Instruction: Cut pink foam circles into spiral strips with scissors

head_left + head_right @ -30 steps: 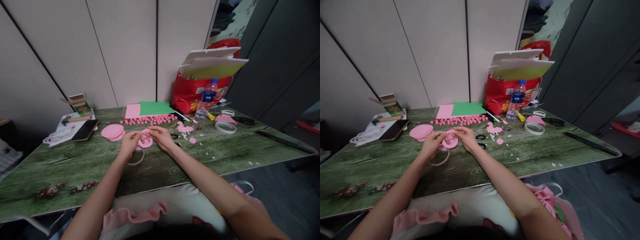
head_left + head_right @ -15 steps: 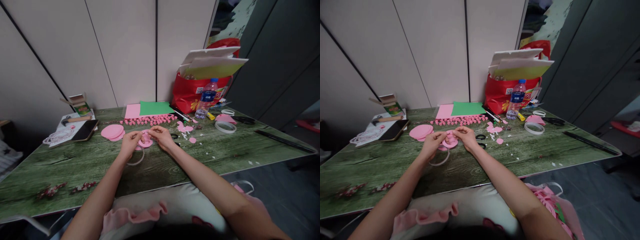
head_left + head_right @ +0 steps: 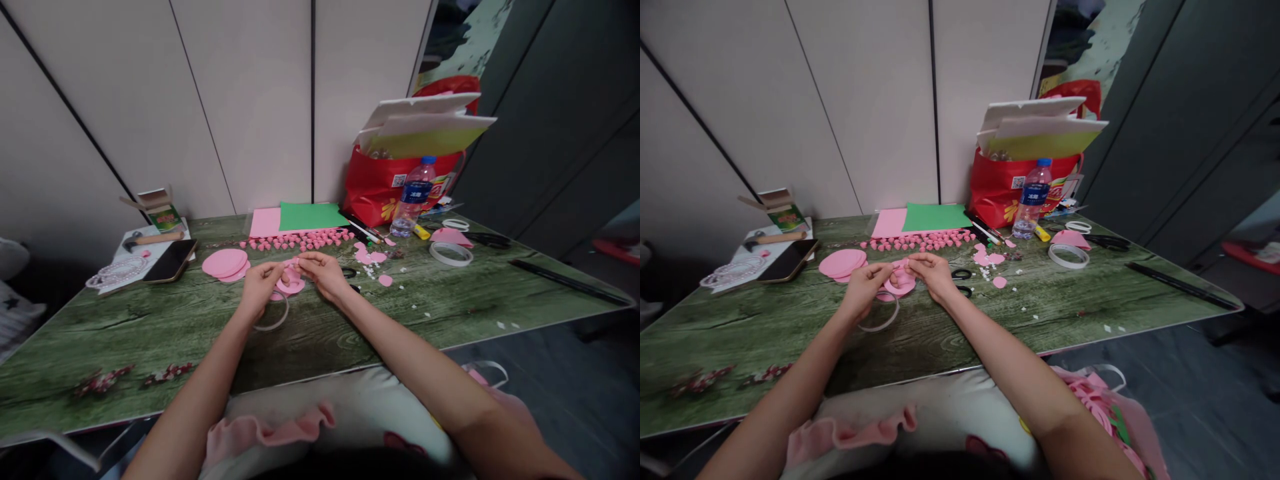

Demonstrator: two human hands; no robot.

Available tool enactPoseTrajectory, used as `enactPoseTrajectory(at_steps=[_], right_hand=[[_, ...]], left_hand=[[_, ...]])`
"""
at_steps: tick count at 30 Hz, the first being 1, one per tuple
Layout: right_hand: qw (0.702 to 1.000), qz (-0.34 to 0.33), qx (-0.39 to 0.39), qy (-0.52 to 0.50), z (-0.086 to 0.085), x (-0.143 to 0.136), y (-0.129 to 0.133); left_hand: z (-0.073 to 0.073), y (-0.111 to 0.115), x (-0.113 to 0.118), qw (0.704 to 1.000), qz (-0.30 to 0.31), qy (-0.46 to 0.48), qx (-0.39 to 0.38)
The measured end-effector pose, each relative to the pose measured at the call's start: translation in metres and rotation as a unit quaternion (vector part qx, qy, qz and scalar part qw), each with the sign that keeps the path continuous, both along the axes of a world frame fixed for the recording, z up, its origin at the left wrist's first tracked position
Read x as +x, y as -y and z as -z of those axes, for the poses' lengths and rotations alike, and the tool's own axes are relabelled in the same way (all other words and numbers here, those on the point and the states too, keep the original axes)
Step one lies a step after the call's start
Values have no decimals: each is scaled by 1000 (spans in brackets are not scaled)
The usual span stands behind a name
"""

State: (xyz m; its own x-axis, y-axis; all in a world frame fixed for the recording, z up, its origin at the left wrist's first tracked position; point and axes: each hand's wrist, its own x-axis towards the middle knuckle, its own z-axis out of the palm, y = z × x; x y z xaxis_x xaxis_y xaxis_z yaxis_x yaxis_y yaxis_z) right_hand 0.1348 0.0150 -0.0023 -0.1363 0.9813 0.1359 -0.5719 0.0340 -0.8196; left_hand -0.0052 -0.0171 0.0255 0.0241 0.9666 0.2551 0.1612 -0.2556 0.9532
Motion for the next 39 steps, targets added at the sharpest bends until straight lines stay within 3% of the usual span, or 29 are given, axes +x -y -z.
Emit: enactPoseTrajectory(at_steps=[17, 39], right_hand=[[1000, -3, 7, -26, -2, -2, 1], [1000, 19, 19, 16, 0, -1, 1]], left_hand=[[1, -1, 0, 1000, -6, 1, 6], [1, 0, 1, 1000, 6, 22, -10]])
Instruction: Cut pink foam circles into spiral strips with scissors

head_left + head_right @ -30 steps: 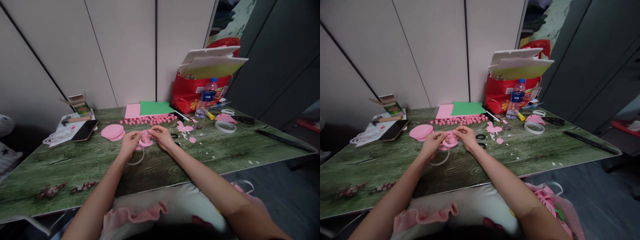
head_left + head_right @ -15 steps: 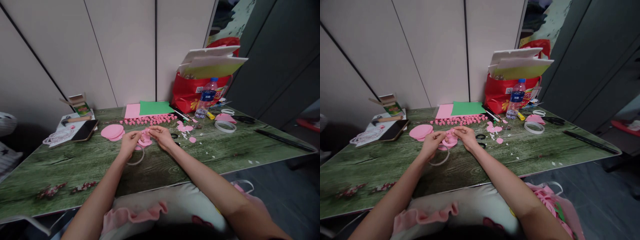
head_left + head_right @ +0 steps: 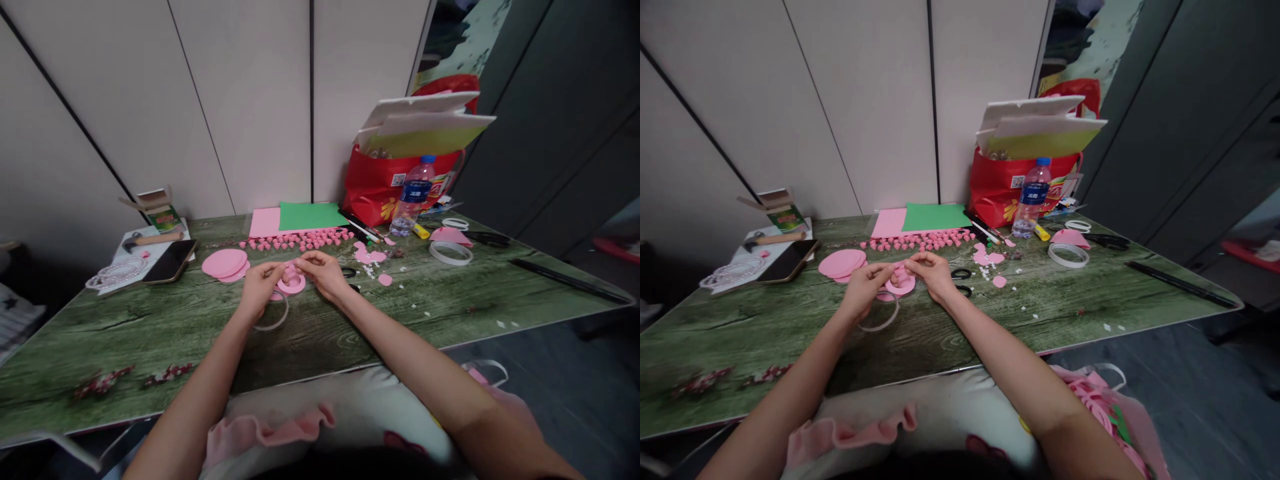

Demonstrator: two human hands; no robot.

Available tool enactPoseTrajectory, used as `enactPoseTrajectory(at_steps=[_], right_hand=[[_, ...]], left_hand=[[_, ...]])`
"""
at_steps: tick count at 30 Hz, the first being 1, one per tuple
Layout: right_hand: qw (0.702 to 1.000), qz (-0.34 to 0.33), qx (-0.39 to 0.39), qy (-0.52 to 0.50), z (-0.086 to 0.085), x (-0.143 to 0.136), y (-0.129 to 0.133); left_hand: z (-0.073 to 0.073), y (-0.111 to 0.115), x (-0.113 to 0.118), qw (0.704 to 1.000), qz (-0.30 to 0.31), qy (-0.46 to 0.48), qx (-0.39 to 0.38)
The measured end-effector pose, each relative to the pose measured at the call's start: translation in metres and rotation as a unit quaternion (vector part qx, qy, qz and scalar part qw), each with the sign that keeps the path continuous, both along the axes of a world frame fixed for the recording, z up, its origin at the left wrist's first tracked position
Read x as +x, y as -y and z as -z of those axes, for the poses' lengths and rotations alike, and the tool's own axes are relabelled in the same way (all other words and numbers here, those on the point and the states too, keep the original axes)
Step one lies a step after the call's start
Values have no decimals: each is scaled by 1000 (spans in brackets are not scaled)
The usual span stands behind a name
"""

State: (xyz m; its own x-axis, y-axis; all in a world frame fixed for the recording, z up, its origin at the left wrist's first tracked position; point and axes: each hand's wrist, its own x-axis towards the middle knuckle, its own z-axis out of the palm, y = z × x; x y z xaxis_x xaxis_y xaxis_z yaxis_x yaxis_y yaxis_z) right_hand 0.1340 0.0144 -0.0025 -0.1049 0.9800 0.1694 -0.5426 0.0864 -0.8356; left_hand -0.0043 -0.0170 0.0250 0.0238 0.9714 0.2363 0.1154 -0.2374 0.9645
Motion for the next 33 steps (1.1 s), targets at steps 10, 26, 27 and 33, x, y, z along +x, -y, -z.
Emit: enactPoseTrajectory(at_steps=[10, 26, 27, 33], right_hand=[[999, -25, -6, -22, 1, 0, -1], [1000, -18, -8, -11, -1, -1, 1], [1000, -16, -4, -11, -1, -1, 1], [999, -23, -15, -37, -2, -2, 1]], left_hand=[[3, -3, -2, 1000, -10, 3, 7], [0, 1, 0, 1000, -8, 2, -8], [-1, 1, 0, 1000, -7, 1, -9], [-1, 0, 0, 1000, -11, -5, 5]])
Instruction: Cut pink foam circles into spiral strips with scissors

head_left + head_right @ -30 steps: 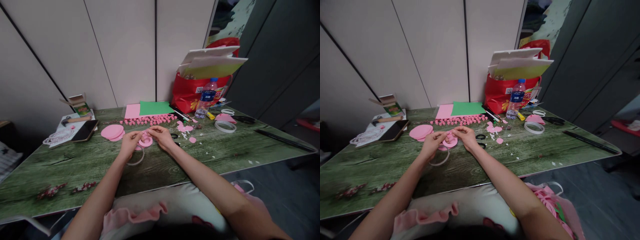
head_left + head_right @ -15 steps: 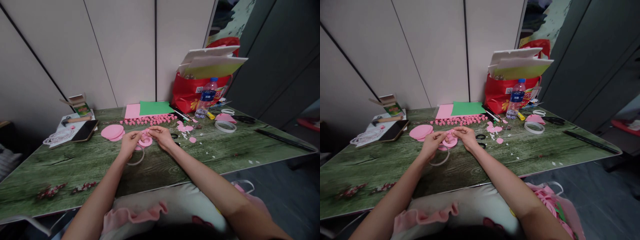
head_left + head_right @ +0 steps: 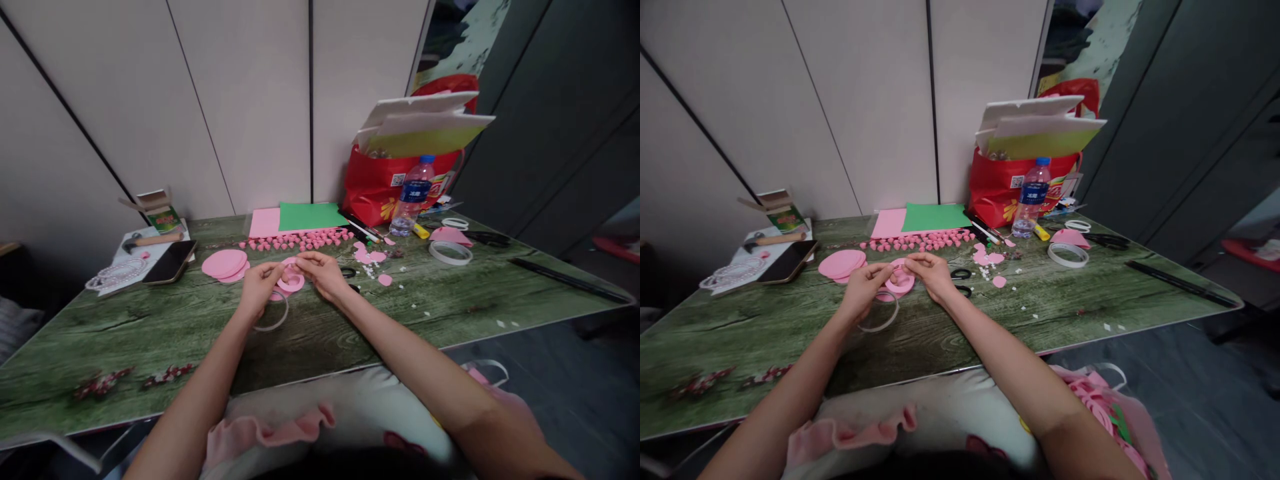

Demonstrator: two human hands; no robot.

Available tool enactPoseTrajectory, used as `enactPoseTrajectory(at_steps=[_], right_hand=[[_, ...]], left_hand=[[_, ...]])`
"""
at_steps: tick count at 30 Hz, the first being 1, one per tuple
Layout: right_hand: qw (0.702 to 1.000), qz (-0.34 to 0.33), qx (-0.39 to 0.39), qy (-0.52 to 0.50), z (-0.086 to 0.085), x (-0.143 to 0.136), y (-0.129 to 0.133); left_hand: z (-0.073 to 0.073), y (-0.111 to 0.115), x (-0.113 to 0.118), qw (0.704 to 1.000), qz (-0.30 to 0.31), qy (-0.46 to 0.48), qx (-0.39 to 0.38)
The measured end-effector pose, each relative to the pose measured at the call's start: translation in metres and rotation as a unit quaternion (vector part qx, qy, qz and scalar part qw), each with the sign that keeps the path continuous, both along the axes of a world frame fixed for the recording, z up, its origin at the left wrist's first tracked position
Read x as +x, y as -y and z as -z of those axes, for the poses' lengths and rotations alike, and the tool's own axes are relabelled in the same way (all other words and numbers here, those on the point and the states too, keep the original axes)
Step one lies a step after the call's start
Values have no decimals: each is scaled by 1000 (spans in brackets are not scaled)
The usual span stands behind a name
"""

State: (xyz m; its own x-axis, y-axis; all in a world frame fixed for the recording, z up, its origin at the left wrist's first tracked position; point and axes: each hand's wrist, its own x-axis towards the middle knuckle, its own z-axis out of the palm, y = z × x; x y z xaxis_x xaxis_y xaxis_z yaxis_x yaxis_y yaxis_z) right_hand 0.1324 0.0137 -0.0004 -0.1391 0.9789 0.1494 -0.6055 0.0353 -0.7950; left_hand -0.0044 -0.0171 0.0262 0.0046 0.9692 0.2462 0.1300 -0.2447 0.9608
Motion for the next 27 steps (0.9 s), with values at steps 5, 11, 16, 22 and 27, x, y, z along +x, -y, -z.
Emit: enactPoseTrajectory(at_steps=[5, 11, 16, 22, 27], right_hand=[[1000, -10, 8, -11, 1, 0, -1], [1000, -6, 7, 7, 3, 1, -2], [1000, -8, 8, 28, 2, 1, -1], [999, 9, 25, 39, 2, 1, -1], [1000, 12, 9, 19, 1, 0, -1]], left_hand=[[2, -2, -1, 1000, -9, 1, 8], [1, -1, -1, 1000, 2, -1, 11], [1, 0, 0, 1000, 1, 15, -17], [2, 0, 0, 1000, 8, 8, -15], [3, -1, -1, 1000, -1, 9, -5]])
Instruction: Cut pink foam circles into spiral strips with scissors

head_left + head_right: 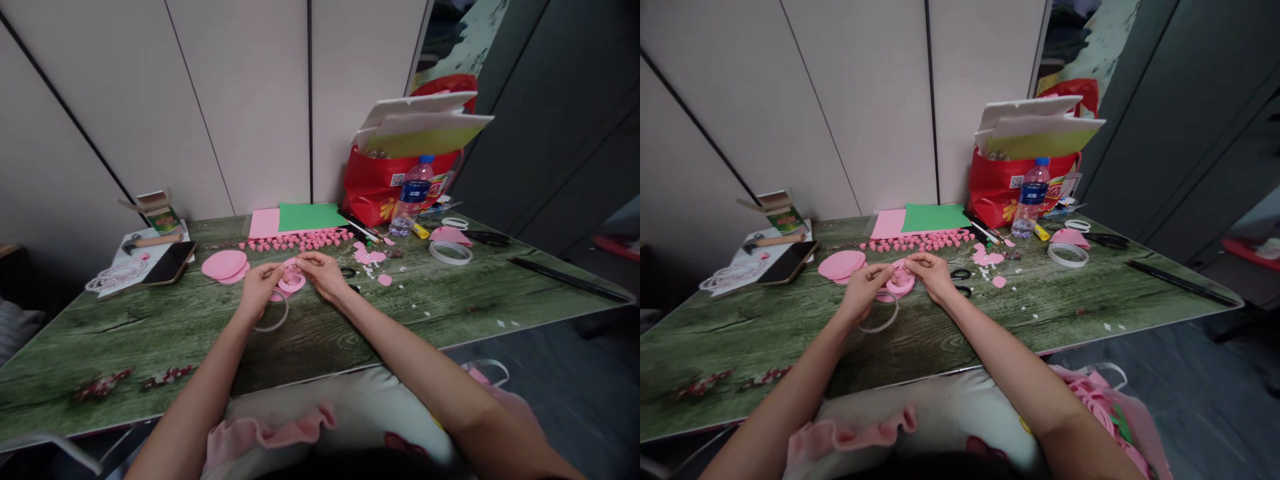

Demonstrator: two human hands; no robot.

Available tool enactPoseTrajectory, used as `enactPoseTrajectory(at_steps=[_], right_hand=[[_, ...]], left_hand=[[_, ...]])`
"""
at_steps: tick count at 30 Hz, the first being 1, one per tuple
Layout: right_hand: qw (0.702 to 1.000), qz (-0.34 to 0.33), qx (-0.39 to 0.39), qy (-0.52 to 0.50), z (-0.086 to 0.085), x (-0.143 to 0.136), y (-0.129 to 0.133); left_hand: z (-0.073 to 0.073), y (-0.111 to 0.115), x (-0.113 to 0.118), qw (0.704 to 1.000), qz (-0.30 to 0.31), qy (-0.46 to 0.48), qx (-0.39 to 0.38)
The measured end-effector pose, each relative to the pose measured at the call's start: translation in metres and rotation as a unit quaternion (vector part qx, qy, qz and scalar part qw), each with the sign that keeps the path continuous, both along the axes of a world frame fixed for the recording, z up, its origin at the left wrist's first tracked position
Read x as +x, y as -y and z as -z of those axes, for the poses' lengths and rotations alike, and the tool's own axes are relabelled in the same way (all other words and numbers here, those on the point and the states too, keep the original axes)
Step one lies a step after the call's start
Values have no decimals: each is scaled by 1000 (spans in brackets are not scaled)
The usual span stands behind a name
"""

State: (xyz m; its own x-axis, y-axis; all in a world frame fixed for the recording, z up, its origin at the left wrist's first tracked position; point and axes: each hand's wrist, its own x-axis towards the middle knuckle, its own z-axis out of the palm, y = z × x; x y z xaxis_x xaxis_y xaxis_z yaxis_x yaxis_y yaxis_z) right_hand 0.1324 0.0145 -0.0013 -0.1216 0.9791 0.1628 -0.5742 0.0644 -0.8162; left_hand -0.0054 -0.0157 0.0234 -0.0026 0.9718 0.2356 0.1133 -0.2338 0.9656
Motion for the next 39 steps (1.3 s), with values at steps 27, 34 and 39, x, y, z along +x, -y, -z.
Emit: enactPoseTrajectory(at_steps=[27, 34, 39], right_hand=[[999, -41, 2, -2, -3, 0, 3], [999, -35, 5, 7, -3, 0, 3], [999, -22, 18, 20, -2, 1, 3]], left_hand=[[-1, 0, 0, 1000, -7, 10, -2], [-1, 2, 0, 999, 27, 25, -20], [-1, 2, 0, 998, 39, 32, -24]])
